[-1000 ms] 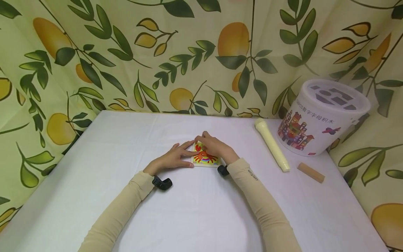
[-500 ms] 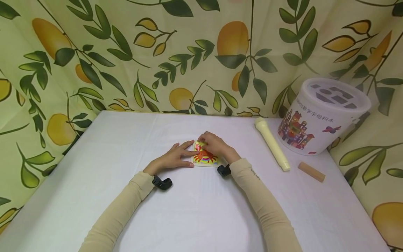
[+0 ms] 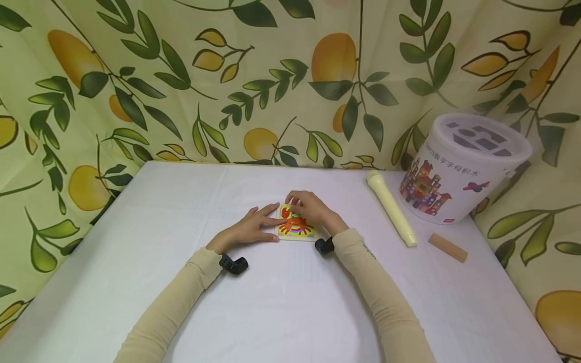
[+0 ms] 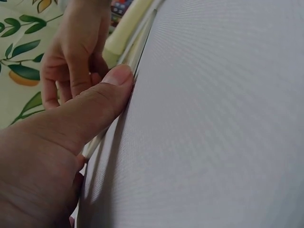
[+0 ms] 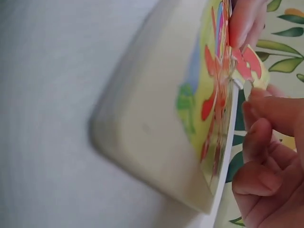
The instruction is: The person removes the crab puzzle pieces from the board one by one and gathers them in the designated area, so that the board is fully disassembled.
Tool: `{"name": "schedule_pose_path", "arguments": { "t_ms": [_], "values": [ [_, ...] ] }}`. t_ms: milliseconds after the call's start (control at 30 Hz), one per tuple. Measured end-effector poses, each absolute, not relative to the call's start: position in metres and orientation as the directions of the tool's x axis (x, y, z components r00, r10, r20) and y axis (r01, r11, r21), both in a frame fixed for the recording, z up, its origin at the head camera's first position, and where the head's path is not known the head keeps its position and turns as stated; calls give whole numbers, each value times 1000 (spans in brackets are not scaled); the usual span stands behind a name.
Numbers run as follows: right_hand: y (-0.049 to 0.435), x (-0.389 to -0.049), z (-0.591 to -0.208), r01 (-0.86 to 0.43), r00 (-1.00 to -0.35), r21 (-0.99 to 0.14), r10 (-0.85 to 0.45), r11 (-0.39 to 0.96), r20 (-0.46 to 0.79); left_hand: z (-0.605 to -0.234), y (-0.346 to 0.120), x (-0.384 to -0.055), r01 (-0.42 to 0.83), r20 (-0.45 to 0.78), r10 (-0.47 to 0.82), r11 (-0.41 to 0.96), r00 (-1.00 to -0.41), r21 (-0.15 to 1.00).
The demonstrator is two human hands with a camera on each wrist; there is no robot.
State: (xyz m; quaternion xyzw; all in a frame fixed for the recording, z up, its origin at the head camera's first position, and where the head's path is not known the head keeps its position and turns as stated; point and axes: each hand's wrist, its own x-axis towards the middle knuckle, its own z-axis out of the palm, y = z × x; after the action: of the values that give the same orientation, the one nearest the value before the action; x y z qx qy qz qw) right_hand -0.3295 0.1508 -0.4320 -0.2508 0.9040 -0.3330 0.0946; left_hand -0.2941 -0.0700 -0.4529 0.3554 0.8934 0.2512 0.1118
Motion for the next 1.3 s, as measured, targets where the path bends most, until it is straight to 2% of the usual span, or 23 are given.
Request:
{"name": "schedule_pose_path", "arguments": {
  "t_ms": [133, 267, 500, 633, 767, 1000, 1300],
  "values": [
    [159, -332, -434, -364, -866, -705, -500, 609, 15, -453, -69, -294, 573, -34, 691, 624, -722, 531],
    [175, -332, -432, -256, -890, -785, -454, 564, -36, -452, -68, -294, 566, -44, 687, 632, -725, 529],
    [225, -322, -425, 3, -952, -819, -250, 574, -179, -448, -68, -292, 549, -71, 685, 638, -725, 540],
    [247, -318, -426, 87, -963, -810, -158, 580, -217, -447, -69, -293, 554, -77, 689, 639, -721, 534],
    [255, -316, -429, 103, -965, -786, -130, 609, -227, -447, -67, -295, 566, -72, 704, 623, -706, 541],
    [245, -318, -435, 31, -976, -732, -137, 680, -169, -450, -67, -294, 550, -78, 707, 610, -703, 570],
    [239, -318, -437, 53, -985, -666, -72, 744, -159, -450, -69, -294, 578, -51, 709, 612, -704, 539]
  ]
}}
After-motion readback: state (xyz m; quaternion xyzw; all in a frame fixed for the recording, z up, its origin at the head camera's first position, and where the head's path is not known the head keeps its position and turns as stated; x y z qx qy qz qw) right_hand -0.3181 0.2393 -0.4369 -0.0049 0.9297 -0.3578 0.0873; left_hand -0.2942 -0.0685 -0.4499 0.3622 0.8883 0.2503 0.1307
